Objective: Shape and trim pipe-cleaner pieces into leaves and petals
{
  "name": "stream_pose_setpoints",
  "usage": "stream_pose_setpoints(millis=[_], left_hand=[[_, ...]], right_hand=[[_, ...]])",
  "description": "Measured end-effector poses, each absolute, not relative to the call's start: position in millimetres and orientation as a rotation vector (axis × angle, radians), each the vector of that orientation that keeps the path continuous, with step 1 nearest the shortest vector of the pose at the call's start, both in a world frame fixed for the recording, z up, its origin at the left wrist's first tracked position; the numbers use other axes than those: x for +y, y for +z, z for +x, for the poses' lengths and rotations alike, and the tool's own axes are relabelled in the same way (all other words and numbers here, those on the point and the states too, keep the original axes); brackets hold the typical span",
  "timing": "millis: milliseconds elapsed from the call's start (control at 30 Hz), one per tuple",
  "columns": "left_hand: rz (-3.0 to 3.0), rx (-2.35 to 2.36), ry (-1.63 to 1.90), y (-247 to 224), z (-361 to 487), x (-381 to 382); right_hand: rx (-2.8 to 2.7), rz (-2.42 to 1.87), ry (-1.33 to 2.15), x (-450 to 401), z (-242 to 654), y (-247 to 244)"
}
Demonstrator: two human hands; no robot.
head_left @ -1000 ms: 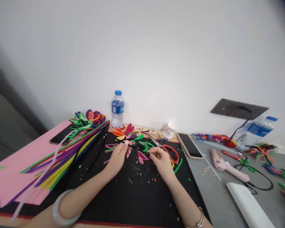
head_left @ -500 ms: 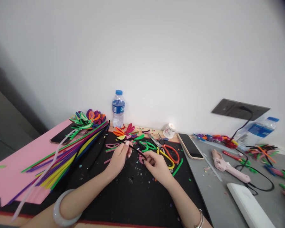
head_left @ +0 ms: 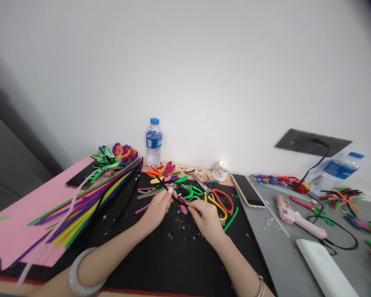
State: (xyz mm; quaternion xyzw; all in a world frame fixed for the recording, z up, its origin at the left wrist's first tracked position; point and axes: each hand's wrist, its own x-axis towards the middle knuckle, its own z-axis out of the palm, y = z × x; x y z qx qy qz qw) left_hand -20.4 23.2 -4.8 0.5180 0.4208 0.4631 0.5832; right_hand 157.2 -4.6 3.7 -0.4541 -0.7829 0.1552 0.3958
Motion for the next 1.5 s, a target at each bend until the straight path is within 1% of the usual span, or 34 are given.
stream_pose_setpoints(millis=[100, 233, 367, 500, 700, 900, 1000, 1167, 1400, 1500], left_hand=[[1.252, 0.969, 1.049, -7, -21, 23], [1.279, 0.971, 0.999, -8, -21, 22], [1.390, 0.976, 0.928, -7, -21, 20], [1.607, 0.959, 0.852, 3, -22, 14], [1.942, 0.868, 0.735, 20, -23, 4], [2.200, 0.884, 0.469, 22, -26, 0], [2.248, 0.826, 0.428, 21, -26, 0], [2.278, 0.808, 0.448, 18, -26, 0], [2.114, 0.914, 0.665, 22, -24, 0], [2.100, 0.935, 0.689, 24, -23, 0]], right_hand=[[-1.914, -1.174, 0.484, -4, 156, 6], [-1.697, -1.242, 0.691, -4, 156, 11], [-1.477, -1.205, 0.913, -3, 155, 10], [-1.297, -1.136, 1.073, -1, 155, 8], [-1.229, -1.054, 1.246, 0, 155, 11], [-1.231, -0.952, 1.389, -2, 151, 17], [-1.241, -0.895, 1.471, -4, 149, 15], [-1.228, -0.903, 1.482, -5, 149, 12], [-1.056, -0.950, 1.369, 0, 151, 11], [-0.989, -0.941, 1.356, 1, 152, 9]])
